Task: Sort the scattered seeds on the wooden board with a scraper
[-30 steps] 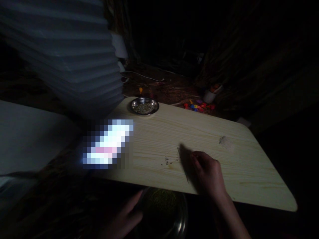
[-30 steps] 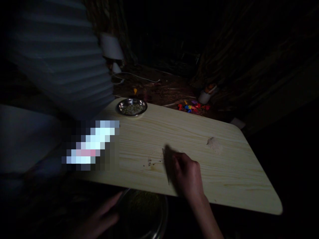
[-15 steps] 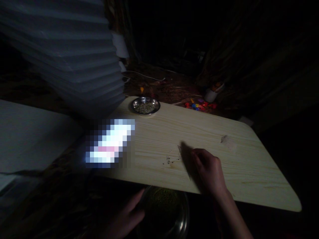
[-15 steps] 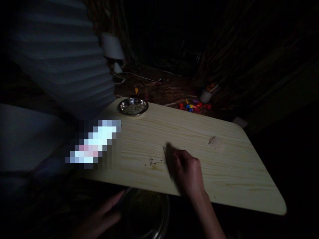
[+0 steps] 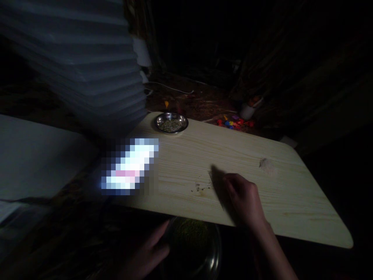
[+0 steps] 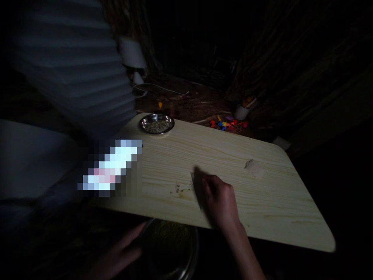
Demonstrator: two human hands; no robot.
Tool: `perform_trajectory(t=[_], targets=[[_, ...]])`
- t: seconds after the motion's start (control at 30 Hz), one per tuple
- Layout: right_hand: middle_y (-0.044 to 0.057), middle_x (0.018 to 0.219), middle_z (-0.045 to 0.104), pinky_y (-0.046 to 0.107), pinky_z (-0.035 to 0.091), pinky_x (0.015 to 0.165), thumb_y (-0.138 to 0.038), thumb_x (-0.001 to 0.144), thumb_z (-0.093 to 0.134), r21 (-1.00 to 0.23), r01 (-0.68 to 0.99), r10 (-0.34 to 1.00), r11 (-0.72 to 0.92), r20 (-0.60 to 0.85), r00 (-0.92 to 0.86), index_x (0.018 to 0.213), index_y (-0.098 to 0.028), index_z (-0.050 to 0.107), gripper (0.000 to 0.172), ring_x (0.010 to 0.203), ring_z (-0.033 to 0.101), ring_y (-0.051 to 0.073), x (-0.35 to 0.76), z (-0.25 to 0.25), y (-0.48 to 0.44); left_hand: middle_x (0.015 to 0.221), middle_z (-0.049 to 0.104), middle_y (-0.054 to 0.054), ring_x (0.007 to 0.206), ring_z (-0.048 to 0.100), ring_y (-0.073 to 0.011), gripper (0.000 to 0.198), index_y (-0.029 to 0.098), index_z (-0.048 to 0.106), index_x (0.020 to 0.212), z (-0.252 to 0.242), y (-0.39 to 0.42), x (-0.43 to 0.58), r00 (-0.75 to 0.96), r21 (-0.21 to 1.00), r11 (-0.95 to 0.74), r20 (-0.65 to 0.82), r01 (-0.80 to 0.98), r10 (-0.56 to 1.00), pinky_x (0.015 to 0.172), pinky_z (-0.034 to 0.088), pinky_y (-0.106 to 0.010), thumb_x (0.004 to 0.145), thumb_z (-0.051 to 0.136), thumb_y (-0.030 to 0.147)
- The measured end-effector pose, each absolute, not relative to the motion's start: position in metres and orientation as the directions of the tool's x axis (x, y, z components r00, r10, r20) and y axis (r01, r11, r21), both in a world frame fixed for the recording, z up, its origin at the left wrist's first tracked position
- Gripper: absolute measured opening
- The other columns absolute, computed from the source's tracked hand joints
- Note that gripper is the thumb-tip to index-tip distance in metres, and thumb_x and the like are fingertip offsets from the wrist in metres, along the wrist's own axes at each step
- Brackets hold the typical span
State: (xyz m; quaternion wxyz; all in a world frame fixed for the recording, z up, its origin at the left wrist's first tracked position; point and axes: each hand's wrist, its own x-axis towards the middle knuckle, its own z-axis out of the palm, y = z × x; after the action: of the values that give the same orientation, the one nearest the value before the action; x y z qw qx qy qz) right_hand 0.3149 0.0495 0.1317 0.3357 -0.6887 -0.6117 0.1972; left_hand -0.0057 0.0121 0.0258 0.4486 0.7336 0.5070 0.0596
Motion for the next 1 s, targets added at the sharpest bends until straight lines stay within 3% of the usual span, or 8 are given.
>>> perform_trajectory(t=[0.1, 0.2, 0.4, 0.57, 0.77, 0.9, 1.0], targets=[[0.01, 0.097, 0.081, 0.033, 0.056, 0.074, -0.033, 0.093, 0.055, -0.703, 0.711, 0.976, -0.017, 0.144, 0.165, 0.101, -0.02, 0.072, 0.024, 0.086, 0.077, 0.025, 0.316, 0.134, 0.05, 0.152, 0.043, -0.015, 0.14, 0.042, -0.0395, 0.071, 0.012, 0.05, 0.148, 0.039, 0.016, -0.001, 0.496, 0.691, -0.101, -0.4, 0.716, 0.771, 0.115, 0.026, -0.062, 0.084, 0.042, 0.043], [0.01, 0.098, 0.08, 0.033, 0.055, 0.074, -0.032, 0.093, 0.054, -0.693, 0.721, 0.978, -0.024, 0.134, 0.162, 0.103, -0.019, 0.072, 0.024, 0.086, 0.077, 0.025, 0.315, 0.137, 0.051, 0.151, 0.045, -0.013, 0.139, 0.043, -0.0409, 0.07, 0.014, 0.052, 0.146, 0.046, 0.018, 0.001, 0.498, 0.685, -0.111, -0.398, 0.72, 0.77, 0.116, 0.023, -0.062, 0.083, 0.046, 0.044], [0.009, 0.095, 0.08, 0.031, 0.054, 0.072, -0.034, 0.093, 0.056, -0.695, 0.718, 0.972, -0.037, 0.142, 0.187, 0.103, -0.019, 0.072, 0.023, 0.083, 0.076, 0.023, 0.318, 0.14, 0.053, 0.153, 0.042, -0.017, 0.141, 0.04, -0.0412, 0.073, 0.011, 0.047, 0.15, 0.022, 0.012, -0.007, 0.496, 0.708, -0.089, -0.393, 0.701, 0.774, 0.116, 0.023, -0.064, 0.086, 0.042, 0.047], [0.008, 0.092, 0.079, 0.03, 0.053, 0.069, -0.036, 0.094, 0.057, -0.684, 0.728, 0.967, -0.042, 0.156, 0.203, 0.102, -0.019, 0.072, 0.024, 0.08, 0.074, 0.022, 0.331, 0.147, 0.057, 0.151, 0.047, -0.01, 0.14, 0.044, -0.036, 0.064, 0.022, 0.051, 0.148, 0.011, 0.011, -0.009, 0.488, 0.749, -0.077, -0.347, 0.658, 0.801, 0.116, 0.026, -0.06, 0.087, 0.047, 0.044], [0.007, 0.089, 0.079, 0.029, 0.051, 0.069, -0.03, 0.094, 0.056, -0.64, 0.764, 0.986, 0.077, 0.163, 0.038, 0.098, -0.019, 0.073, 0.02, 0.079, 0.073, 0.021, 0.339, 0.153, 0.073, 0.156, 0.038, -0.011, 0.144, 0.037, -0.0364, 0.072, 0.015, 0.046, 0.151, 0.02, 0.013, -0.006, 0.484, 0.681, -0.087, -0.418, 0.727, 0.768, 0.12, 0.019, -0.059, 0.086, 0.04, 0.045], [0.005, 0.089, 0.079, 0.029, 0.05, 0.069, -0.028, 0.095, 0.055, -0.608, 0.779, 0.986, 0.157, 0.143, -0.087, 0.098, -0.02, 0.072, 0.02, 0.077, 0.072, 0.02, 0.337, 0.153, 0.082, 0.154, 0.042, -0.012, 0.142, 0.04, -0.0379, 0.069, 0.019, 0.048, 0.15, 0.012, 0.01, -0.008, 0.489, 0.742, -0.061, -0.375, 0.667, 0.788, 0.117, 0.026, -0.061, 0.088, 0.042, 0.049], [0.005, 0.092, 0.079, 0.03, 0.05, 0.072, -0.028, 0.096, 0.054, -0.59, 0.777, 0.976, 0.218, 0.151, -0.158, 0.099, -0.02, 0.073, 0.02, 0.08, 0.073, 0.02, 0.338, 0.151, 0.087, 0.154, 0.041, -0.015, 0.142, 0.04, -0.038, 0.073, 0.012, 0.047, 0.15, 0.008, 0.009, -0.009, 0.476, 0.732, -0.02, -0.422, 0.681, 0.772, 0.118, 0.025, -0.059, 0.086, 0.041, 0.047]])
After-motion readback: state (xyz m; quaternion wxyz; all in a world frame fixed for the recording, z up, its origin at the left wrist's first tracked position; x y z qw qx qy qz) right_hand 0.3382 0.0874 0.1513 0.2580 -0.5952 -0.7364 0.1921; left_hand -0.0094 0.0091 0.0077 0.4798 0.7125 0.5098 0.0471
